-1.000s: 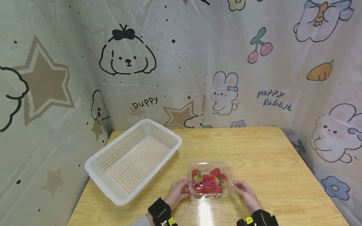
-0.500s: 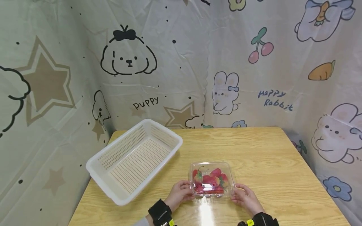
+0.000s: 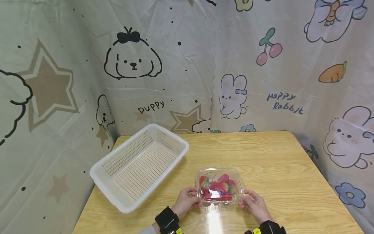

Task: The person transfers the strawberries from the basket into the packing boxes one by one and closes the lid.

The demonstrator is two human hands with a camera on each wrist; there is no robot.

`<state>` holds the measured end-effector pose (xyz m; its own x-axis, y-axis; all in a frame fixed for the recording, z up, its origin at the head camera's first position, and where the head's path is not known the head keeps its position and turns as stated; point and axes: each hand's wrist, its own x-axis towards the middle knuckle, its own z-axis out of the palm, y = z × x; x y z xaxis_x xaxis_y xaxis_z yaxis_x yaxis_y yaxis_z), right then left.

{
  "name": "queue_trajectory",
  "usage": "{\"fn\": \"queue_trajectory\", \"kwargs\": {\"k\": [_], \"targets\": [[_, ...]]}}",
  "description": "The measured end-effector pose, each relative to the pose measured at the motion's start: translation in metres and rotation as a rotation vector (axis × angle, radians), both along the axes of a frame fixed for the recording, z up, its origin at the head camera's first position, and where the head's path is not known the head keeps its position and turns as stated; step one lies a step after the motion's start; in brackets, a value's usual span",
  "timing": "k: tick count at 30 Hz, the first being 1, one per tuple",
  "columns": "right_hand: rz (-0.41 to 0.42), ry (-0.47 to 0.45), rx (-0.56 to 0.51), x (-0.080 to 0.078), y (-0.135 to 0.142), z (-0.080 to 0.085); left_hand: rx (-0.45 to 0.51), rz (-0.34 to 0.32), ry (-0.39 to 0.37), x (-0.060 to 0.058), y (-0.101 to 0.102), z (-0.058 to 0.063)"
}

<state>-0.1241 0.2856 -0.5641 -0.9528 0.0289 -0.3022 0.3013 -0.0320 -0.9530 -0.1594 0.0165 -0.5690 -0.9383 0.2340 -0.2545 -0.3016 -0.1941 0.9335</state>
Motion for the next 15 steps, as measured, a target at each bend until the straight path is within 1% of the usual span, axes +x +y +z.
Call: {"fn": "queue_trajectory", "kwargs": {"k": [2, 4, 5, 7, 9, 11, 13, 15], "targets": [[0.002, 0.003, 0.005, -0.001, 0.000, 0.000, 0.006, -0.002, 0.003, 0.000, 0.000, 0.001], [0.005, 0.006, 0.022, -0.002, 0.000, 0.001, -0.003, -0.018, 0.011, -0.001, -0.001, 0.002], [0.008, 0.005, 0.038, -0.003, 0.000, 0.001, -0.027, -0.031, 0.021, -0.001, -0.003, 0.003], [0.019, -0.008, 0.113, -0.003, 0.000, 0.003, -0.109, -0.083, 0.063, -0.002, -0.009, 0.007], [0.075, -0.015, 0.218, -0.005, 0.002, 0.007, -0.250, -0.146, 0.146, -0.005, -0.018, 0.014], [0.146, -0.014, 0.346, -0.008, 0.005, 0.015, -0.403, -0.203, 0.266, -0.010, -0.031, 0.026], [0.222, 0.026, 0.502, -0.014, 0.011, 0.027, -0.534, -0.240, 0.399, -0.016, -0.046, 0.043], [0.278, 0.094, 0.660, -0.023, 0.017, 0.044, -0.660, -0.251, 0.521, -0.022, -0.063, 0.068]]}}
